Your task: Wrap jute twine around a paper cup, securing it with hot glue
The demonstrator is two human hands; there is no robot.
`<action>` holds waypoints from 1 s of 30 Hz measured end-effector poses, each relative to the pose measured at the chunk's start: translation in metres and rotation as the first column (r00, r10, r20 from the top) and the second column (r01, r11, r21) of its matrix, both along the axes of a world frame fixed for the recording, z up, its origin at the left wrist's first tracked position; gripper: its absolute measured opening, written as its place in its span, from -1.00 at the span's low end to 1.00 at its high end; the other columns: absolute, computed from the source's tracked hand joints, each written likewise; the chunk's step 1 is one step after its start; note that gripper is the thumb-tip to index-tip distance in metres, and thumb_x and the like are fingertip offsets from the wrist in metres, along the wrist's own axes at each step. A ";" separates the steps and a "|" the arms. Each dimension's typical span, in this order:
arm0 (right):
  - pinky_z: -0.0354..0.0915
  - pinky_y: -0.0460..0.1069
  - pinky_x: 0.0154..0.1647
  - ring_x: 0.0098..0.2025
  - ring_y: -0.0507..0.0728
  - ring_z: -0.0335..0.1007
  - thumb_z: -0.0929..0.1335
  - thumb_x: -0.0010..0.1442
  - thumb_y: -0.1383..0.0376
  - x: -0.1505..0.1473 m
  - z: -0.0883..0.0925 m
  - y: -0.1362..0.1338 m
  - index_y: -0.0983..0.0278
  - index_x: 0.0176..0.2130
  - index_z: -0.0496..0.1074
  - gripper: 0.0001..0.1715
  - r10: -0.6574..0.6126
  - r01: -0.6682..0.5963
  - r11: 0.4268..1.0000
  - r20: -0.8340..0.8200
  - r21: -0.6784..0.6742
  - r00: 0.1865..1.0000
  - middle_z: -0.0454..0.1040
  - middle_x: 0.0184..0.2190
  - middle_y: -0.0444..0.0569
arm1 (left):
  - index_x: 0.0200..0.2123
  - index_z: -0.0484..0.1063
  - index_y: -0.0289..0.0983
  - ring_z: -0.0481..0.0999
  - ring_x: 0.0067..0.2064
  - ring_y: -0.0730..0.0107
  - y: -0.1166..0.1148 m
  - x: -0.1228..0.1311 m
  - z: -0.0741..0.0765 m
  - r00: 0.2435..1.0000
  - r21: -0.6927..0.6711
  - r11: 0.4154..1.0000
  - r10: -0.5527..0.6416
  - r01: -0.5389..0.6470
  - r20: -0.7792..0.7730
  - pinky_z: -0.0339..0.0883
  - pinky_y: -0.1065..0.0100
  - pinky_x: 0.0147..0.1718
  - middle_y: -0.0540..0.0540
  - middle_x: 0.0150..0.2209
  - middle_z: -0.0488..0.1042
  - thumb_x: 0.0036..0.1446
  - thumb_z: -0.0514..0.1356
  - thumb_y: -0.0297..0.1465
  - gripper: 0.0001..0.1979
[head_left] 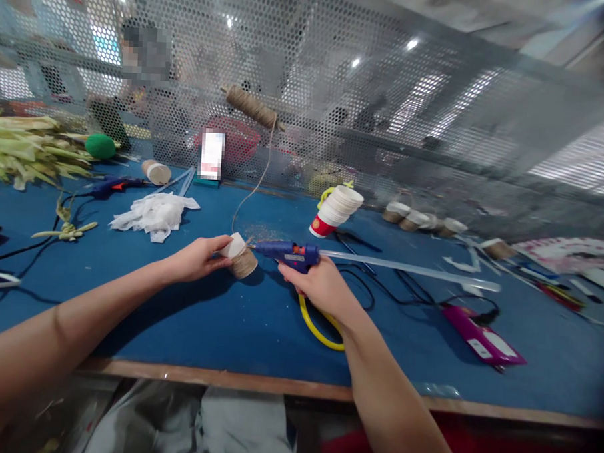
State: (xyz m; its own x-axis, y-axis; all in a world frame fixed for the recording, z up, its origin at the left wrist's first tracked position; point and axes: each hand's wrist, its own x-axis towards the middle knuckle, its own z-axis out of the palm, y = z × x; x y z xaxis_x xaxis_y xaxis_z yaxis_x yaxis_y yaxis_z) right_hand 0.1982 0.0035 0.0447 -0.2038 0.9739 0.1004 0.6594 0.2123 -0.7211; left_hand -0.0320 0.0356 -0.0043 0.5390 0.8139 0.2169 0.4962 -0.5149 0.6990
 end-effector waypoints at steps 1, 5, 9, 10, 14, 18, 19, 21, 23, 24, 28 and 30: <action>0.17 -0.07 -0.61 -0.69 0.00 0.20 0.29 -0.04 0.19 0.000 0.000 0.000 0.30 -0.60 0.30 -0.76 -0.005 0.005 1.000 -0.001 -0.001 1.000 0.32 -0.73 -0.13 | -0.18 0.28 -0.37 0.38 -0.27 0.34 0.000 0.000 0.000 1.000 0.000 1.000 -0.003 0.003 0.000 0.22 0.39 -0.27 -0.15 -0.28 0.42 0.07 0.03 -0.32 -0.72; 0.15 -0.09 -0.63 -0.71 -0.01 0.18 0.29 -0.04 0.20 -0.001 0.000 -0.001 0.30 -0.63 0.29 -0.74 -0.004 0.004 1.000 -0.021 -0.005 1.000 0.27 -0.76 -0.15 | -0.19 0.28 -0.36 0.39 -0.28 0.34 0.000 0.000 0.000 1.000 -0.004 1.000 0.005 -0.005 -0.003 0.23 0.38 -0.27 -0.13 -0.30 0.42 0.07 0.03 -0.33 -0.73; 0.12 -0.10 -0.66 -0.73 -0.03 0.14 0.30 -0.04 0.21 -0.002 0.003 -0.004 0.30 -0.65 0.28 -0.74 0.025 -0.027 0.999 -0.033 -0.040 0.999 0.24 -0.79 -0.18 | -0.22 0.30 -0.36 0.38 -0.29 0.32 0.000 0.001 0.000 1.000 -0.007 1.000 0.014 -0.014 0.000 0.23 0.37 -0.29 -0.13 -0.31 0.42 0.06 0.04 -0.32 -0.74; 0.12 -0.10 -0.66 -0.73 -0.03 0.14 0.30 -0.04 0.21 -0.002 0.004 -0.003 0.30 -0.65 0.27 -0.73 0.026 -0.028 0.999 -0.031 -0.046 0.999 0.24 -0.79 -0.18 | -0.21 0.30 -0.37 0.38 -0.29 0.31 0.000 0.001 0.000 1.000 -0.006 1.000 0.013 -0.013 0.001 0.23 0.36 -0.29 -0.13 -0.31 0.42 0.06 0.04 -0.32 -0.73; 0.16 -0.11 -0.62 -0.70 -0.03 0.18 0.30 -0.04 0.20 0.000 0.001 0.001 0.30 -0.65 0.26 -0.72 0.005 -0.005 0.999 -0.013 -0.049 1.000 0.28 -0.76 -0.15 | -0.19 0.28 -0.38 0.38 -0.27 0.31 0.000 0.001 0.000 1.000 -0.007 1.000 -0.001 0.001 0.003 0.23 0.36 -0.28 -0.15 -0.29 0.42 0.07 0.03 -0.32 -0.72; 0.18 -0.10 -0.60 -0.69 -0.02 0.20 0.30 -0.03 0.18 0.003 -0.003 0.005 0.30 -0.65 0.26 -0.70 0.006 -0.006 0.999 -0.002 -0.053 1.000 0.29 -0.76 -0.13 | -0.20 0.28 -0.37 0.38 -0.27 0.32 0.000 0.001 0.000 1.000 -0.013 1.000 0.005 -0.005 0.001 0.23 0.37 -0.28 -0.15 -0.29 0.41 0.07 0.03 -0.33 -0.74; 0.18 -0.10 -0.60 -0.69 -0.01 0.20 0.30 -0.03 0.18 0.003 -0.003 0.005 0.30 -0.66 0.25 -0.69 0.008 -0.008 0.999 -0.003 -0.053 1.000 0.29 -0.76 -0.13 | -0.21 0.28 -0.37 0.38 -0.28 0.32 0.000 0.001 0.000 1.000 -0.013 1.000 0.007 -0.007 0.000 0.23 0.37 -0.28 -0.14 -0.30 0.41 0.07 0.03 -0.33 -0.74; 0.18 -0.10 -0.60 -0.70 -0.01 0.19 0.30 -0.03 0.18 0.003 -0.003 0.005 0.30 -0.66 0.25 -0.69 0.016 -0.016 0.998 -0.006 -0.052 1.000 0.29 -0.76 -0.13 | -0.22 0.28 -0.37 0.38 -0.29 0.32 -0.001 0.001 0.001 1.000 -0.012 1.000 0.011 -0.011 -0.006 0.23 0.38 -0.30 -0.13 -0.31 0.41 0.07 0.03 -0.32 -0.74; 0.17 -0.10 -0.62 -0.71 -0.02 0.18 0.30 -0.03 0.18 0.002 -0.002 0.003 0.30 -0.65 0.25 -0.70 0.023 -0.024 0.998 -0.015 -0.051 1.000 0.27 -0.77 -0.14 | -0.22 0.28 -0.36 0.38 -0.29 0.33 -0.001 0.001 0.002 1.000 -0.006 1.000 0.013 -0.013 -0.010 0.23 0.39 -0.30 -0.12 -0.32 0.41 0.07 0.03 -0.32 -0.75; 0.16 -0.10 -0.63 -0.71 -0.02 0.17 0.30 -0.03 0.18 0.001 -0.001 0.002 0.30 -0.65 0.25 -0.70 0.026 -0.027 0.998 -0.021 -0.049 0.999 0.27 -0.78 -0.15 | -0.22 0.28 -0.36 0.38 -0.29 0.34 -0.002 0.001 0.002 1.000 -0.002 1.000 0.015 -0.015 -0.012 0.23 0.39 -0.31 -0.12 -0.32 0.41 0.07 0.03 -0.32 -0.75; 0.15 -0.11 -0.64 -0.72 -0.02 0.15 0.30 -0.03 0.20 -0.001 0.003 -0.003 0.30 -0.65 0.26 -0.71 0.033 -0.035 0.998 -0.038 -0.054 0.999 0.24 -0.80 -0.17 | -0.23 0.29 -0.36 0.37 -0.31 0.35 -0.002 0.002 0.003 1.000 -0.005 1.000 0.023 -0.023 -0.016 0.23 0.40 -0.32 -0.12 -0.33 0.42 0.07 0.02 -0.31 -0.75; 0.15 -0.10 -0.64 -0.72 -0.02 0.15 0.30 -0.03 0.20 -0.002 0.003 -0.003 0.30 -0.64 0.27 -0.72 0.027 -0.030 0.997 -0.042 -0.070 0.999 0.23 -0.80 -0.18 | -0.23 0.29 -0.36 0.36 -0.31 0.35 -0.002 0.002 0.003 1.000 -0.008 1.000 0.020 -0.020 -0.005 0.22 0.40 -0.32 -0.12 -0.33 0.41 0.07 0.03 -0.31 -0.74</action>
State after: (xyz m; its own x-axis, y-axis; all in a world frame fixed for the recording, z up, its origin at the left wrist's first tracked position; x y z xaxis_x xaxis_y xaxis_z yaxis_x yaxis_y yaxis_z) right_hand 0.1961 0.0001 0.0481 -0.2288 0.9726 0.0400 0.6238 0.1781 -0.7611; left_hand -0.0304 0.0333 -0.0018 0.5235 0.8264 0.2073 0.5099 -0.4988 0.7009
